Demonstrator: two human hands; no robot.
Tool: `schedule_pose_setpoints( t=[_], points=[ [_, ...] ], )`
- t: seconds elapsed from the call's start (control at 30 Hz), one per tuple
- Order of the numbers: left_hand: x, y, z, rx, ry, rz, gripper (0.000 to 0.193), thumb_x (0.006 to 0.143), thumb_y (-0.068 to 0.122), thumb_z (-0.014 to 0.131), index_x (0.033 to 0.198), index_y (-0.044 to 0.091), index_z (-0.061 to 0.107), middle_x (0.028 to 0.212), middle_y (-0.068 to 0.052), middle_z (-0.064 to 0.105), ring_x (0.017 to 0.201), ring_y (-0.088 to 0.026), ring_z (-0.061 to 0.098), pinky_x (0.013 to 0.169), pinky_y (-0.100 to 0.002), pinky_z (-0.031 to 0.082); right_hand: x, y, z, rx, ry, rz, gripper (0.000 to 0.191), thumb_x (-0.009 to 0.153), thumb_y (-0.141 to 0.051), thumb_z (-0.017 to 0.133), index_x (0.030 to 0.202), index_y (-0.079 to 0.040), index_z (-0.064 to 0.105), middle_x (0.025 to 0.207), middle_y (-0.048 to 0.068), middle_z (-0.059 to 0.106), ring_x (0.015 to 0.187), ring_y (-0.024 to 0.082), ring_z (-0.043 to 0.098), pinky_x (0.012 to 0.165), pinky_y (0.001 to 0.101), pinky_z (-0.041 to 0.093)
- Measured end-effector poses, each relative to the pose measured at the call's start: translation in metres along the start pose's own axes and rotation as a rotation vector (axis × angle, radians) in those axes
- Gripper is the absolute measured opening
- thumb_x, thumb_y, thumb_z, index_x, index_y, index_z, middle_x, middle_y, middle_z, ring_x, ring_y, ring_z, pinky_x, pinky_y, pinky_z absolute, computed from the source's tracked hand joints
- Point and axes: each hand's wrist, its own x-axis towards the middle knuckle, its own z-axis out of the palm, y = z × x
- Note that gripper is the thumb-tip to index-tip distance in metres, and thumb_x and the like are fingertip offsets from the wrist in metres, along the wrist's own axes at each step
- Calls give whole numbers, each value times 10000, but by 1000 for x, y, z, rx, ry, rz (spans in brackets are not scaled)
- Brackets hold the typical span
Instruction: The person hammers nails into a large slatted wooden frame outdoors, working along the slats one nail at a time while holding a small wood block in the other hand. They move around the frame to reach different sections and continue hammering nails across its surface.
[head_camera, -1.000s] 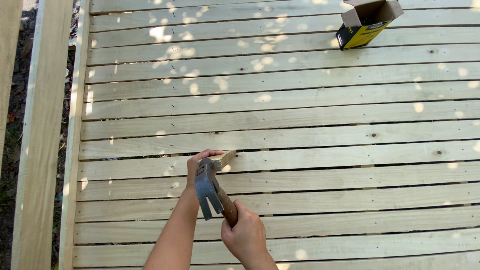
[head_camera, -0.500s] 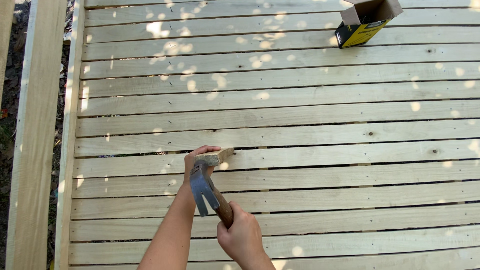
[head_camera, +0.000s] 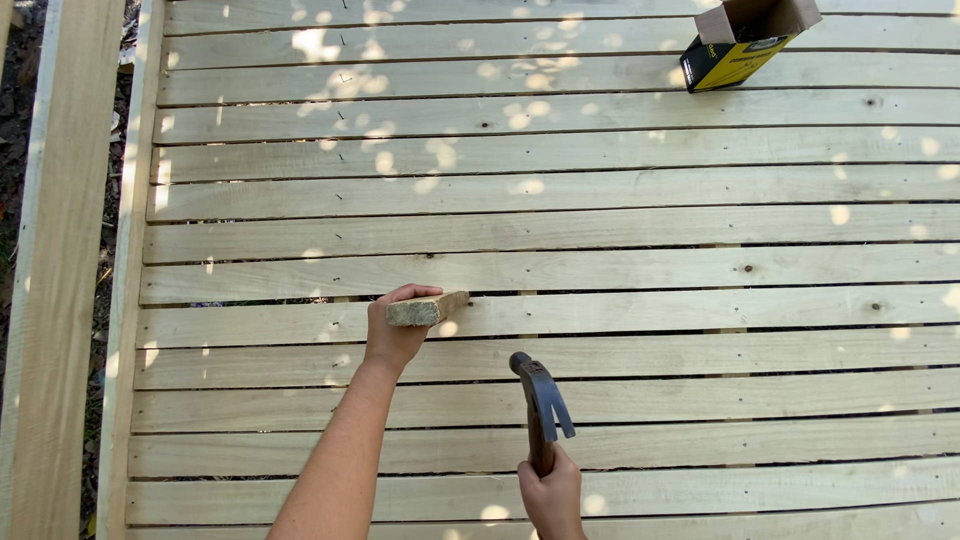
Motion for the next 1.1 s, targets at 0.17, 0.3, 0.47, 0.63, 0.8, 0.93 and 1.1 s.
schedule_pose_setpoints(
  t=[0.17, 0.3, 0.47, 0.63, 0.8, 0.93, 1.1],
  points=[
    [4, -4, 0, -17, -5, 4, 244, 789, -18, 799, 985, 128, 789, 958, -11, 797, 853, -111, 742, 785, -267, 610, 40, -9, -26, -101, -14, 71, 88, 771, -42, 662, 768, 22, 601, 559, 75, 544, 524, 136, 470, 491, 342, 430],
    [10, -7, 1, -151, -46, -53, 232, 813, -31, 767, 991, 116, 789, 970, -11, 794, 869, -90, 746, 782, -263, 620, 60, -56, -36, -135, -2, -192, 120, 800, -11, 680, 759, 35, 577, 565, 85, 543, 527, 136, 470, 502, 322, 428],
    [14, -10, 1, -168, -58, -82, 226, 819, -52, 759, 992, 90, 789, 970, -26, 791, 876, -97, 744, 780, -264, 617, 58, -80, -48, 128, 61, -631, 109, 834, 57, 616, 914, -10, 584, 768, 18, 608, 613, 78, 589, 546, 250, 512],
    [17, -10, 1, -187, -54, -85, 222, 808, -41, 781, 979, 99, 786, 963, -7, 793, 882, -92, 754, 775, -263, 621, 70, -56, -8, -14, 119, -443, 121, 840, -12, 643, 959, 4, 629, 733, 89, 611, 655, 147, 590, 607, 307, 515],
    [18, -7, -2, -55, -41, -82, 233, 759, 10, 853, 956, 109, 776, 966, 11, 790, 880, -81, 733, 783, -246, 627, 134, -94, 3, -142, 81, 27, 105, 831, -112, 639, 901, -34, 640, 663, 99, 638, 544, 175, 573, 524, 385, 479],
    [19, -12, -2, -101, -32, -79, 244, 756, 5, 838, 964, 120, 783, 968, 17, 794, 878, -78, 742, 790, -257, 607, 139, -95, -27, 102, 230, -605, 52, 888, -32, 637, 884, 6, 602, 752, 55, 588, 670, 115, 532, 593, 312, 454],
    [20, -19, 0, -159, -13, -11, 244, 743, 11, 848, 951, 119, 781, 960, 23, 796, 875, -92, 747, 793, -276, 630, 103, -64, -1, -75, 222, -795, 178, 820, -19, 647, 983, 48, 628, 797, 51, 640, 716, 145, 630, 634, 333, 519]
  ],
)
